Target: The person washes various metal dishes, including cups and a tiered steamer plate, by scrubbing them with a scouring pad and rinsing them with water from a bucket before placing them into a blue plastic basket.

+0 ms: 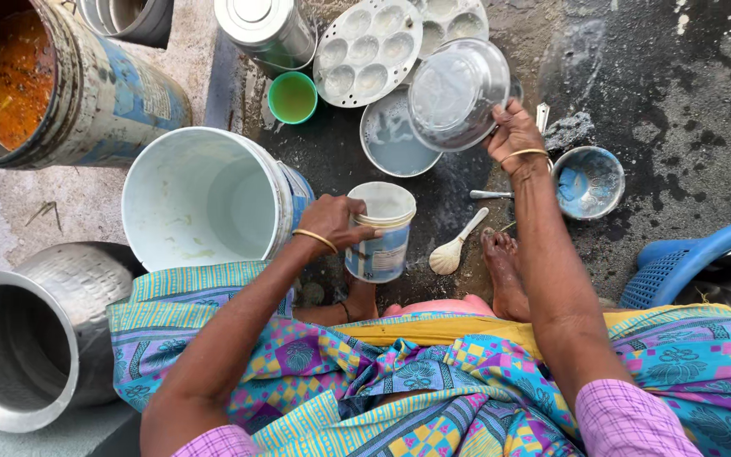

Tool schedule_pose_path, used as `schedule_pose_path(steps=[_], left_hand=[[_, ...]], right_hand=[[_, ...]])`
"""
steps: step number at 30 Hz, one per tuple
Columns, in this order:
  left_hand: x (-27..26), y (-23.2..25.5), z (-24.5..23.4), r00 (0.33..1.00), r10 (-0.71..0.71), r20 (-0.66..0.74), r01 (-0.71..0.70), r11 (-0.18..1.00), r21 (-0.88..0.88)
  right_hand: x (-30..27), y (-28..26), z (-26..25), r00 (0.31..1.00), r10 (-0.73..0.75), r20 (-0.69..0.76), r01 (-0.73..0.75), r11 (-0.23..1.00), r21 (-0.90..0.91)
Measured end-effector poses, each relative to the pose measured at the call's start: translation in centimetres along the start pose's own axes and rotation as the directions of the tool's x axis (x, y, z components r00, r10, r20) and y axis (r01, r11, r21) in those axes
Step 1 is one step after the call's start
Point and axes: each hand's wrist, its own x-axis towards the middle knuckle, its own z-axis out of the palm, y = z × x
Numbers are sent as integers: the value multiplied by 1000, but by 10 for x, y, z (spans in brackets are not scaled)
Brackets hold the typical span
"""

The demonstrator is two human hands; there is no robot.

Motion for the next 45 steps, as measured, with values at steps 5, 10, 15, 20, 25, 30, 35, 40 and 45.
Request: schedule_pose_path(steps=[5,10,15,20,25,30,35,40,45], left_hand=[[46,55,-52,989,25,145,9,974,-228],[74,98,-69,978,186,91,-190,981,30],[61,95,-68,995,99,-10,-95,978,187],[47,63,-59,999,33,23,-37,979,200],[71,50,-58,978,-31,205,14,996,85],[92,71,-62,982,25,186,15,978,-209],[63,82,-55,995,102,-3,-101,990,94],[32,48,-47,999,-27,-18,30,981,192],[19,25,-51,1000,-29,2,28,987,156]], right_hand=[[9,28,2,1000,-3,26,-1,989,148],[31,49,-11,996,-72,51,62,982,179],[40,56,-11,987,-124,104,80,934,348],[23,41,25,999,-38,-2,37,957,286],[11,32,51,997,-56,56,40,968,248],[16,42,46,993,-78,93,58,978,199],[24,50,33,988,-87,126,48,957,286],[18,43,41,995,-55,84,31,965,260],[14,37,52,994,-54,91,29,967,254]])
